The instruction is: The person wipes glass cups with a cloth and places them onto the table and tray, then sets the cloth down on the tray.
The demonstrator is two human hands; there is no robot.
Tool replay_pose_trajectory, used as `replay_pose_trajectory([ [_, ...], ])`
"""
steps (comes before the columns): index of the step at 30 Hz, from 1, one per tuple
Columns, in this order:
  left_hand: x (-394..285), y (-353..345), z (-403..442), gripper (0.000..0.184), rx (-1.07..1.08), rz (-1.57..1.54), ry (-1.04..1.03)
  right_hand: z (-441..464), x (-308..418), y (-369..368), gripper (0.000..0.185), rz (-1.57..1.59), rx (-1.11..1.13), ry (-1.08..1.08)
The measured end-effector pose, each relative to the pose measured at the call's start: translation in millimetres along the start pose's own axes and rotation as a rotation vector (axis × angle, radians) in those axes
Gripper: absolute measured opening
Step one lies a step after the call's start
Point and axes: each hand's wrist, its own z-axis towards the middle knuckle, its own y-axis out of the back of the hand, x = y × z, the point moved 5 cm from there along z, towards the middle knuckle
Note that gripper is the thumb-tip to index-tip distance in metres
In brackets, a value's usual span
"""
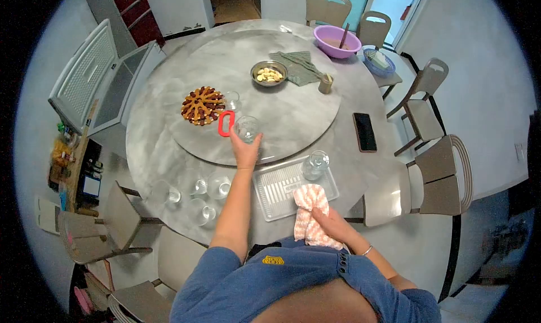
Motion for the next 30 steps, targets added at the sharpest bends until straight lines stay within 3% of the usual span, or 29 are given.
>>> replay_pose_trajectory([
  [5, 6, -4, -9, 0.081, -0.016, -0.014, 0.034, -8, 27, 23, 0.041, -0.048, -0.152, 0.009],
  [7, 2, 4, -26, 0.075, -0.120, 0.020, 0.130, -5, 15, 34, 0.043, 0.019, -0.154, -0.006],
  [9, -11, 8, -54, 0.071, -0.092, 0.068, 0.180, -6, 14, 48, 0.045, 0.020, -0.240, 0.042],
  [10, -14, 7, -70, 0.068, -0.066, 0.116, 0.229, -6, 13, 52, 0.051, 0.049, -0.232, -0.037],
  [13, -33, -40, -110, 0.061, 0.328, 0.044, 0.032, -1, 4, 72, 0.051, 0.040, -0.292, 0.015],
  [16, -54, -80, -131, 0.080, 0.575, 0.122, -0.080, -1, 17, 80, 0.049, 0.015, -0.369, 0.098],
  [19, -43, -109, -133, 0.084, 0.608, 0.050, -0.114, 1, 13, 86, 0.051, 0.071, -0.432, 0.110],
  [20, -43, -114, -133, 0.073, 0.574, 0.044, -0.209, 2, 8, 88, 0.052, 0.086, -0.471, 0.126],
  [21, -40, -119, -132, 0.073, 0.577, 0.042, -0.214, 3, 0, 92, 0.052, 0.088, -0.476, 0.129],
  [23, -38, -124, -132, 0.060, 0.558, 0.144, -0.308, 8, -20, 97, 0.051, -0.037, -0.360, 0.009],
  [27, -38, -123, -133, 0.053, 0.522, 0.069, -0.327, -1, 16, 91, 0.049, -0.146, -0.395, 0.094],
  [29, -20, -129, -141, 0.048, 0.661, -0.454, 0.398, -5, 40, 90, 0.048, -0.558, -0.568, 0.345],
  [30, -38, -120, -137, 0.039, 0.757, -0.326, 0.359, -6, 54, 82, 0.048, -0.679, -0.631, 0.467],
])
